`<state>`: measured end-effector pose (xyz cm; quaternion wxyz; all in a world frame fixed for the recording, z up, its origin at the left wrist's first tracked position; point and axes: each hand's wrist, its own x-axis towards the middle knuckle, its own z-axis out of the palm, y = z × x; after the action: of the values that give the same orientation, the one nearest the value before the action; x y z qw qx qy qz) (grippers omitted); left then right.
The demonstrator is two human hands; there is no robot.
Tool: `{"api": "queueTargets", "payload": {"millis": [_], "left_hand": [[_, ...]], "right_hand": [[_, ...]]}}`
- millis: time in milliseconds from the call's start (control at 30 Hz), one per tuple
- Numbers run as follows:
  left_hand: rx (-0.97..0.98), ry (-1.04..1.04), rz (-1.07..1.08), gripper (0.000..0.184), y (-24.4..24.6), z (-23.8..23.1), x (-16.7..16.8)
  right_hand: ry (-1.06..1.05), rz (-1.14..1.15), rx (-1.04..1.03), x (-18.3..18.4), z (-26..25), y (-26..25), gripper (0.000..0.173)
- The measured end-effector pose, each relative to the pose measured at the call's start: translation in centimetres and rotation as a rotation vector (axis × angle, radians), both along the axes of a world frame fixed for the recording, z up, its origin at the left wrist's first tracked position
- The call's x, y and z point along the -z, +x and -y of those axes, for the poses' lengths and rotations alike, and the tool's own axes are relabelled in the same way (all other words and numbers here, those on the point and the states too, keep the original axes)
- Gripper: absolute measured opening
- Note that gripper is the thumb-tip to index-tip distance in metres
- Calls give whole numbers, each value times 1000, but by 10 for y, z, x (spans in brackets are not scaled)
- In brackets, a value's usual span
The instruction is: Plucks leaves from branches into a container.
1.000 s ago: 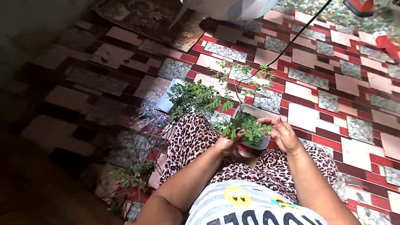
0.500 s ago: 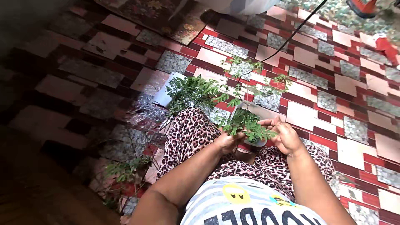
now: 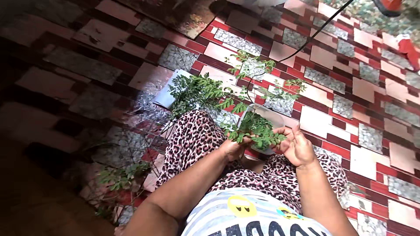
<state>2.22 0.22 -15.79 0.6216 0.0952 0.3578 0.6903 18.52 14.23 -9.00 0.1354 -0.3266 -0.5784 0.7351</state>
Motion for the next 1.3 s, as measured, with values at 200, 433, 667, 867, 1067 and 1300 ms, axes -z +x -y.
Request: {"api": "queueTargets", "payload": {"millis": [200, 433, 667, 867, 1067, 1300], "left_hand": [[0, -33, -64, 8, -4, -4, 4], [-75, -176, 6, 12, 5, -15, 9], [-166, -316, -53, 16, 17, -27, 20], [-157, -330, -125, 9, 18, -30, 24], [-209, -374, -89, 11, 19, -33, 21], [-199, -376, -33, 12, 16, -31, 22]], "right_hand": [[252, 41, -44, -7, -9, 2, 10], [341, 41, -32, 24, -40, -13, 12], [-31, -111, 170, 76, -46, -9, 30], [44, -72, 256, 76, -43, -16, 6], [406, -23, 314, 77, -45, -16, 9], [272, 105, 110, 73, -54, -10, 28]]}}
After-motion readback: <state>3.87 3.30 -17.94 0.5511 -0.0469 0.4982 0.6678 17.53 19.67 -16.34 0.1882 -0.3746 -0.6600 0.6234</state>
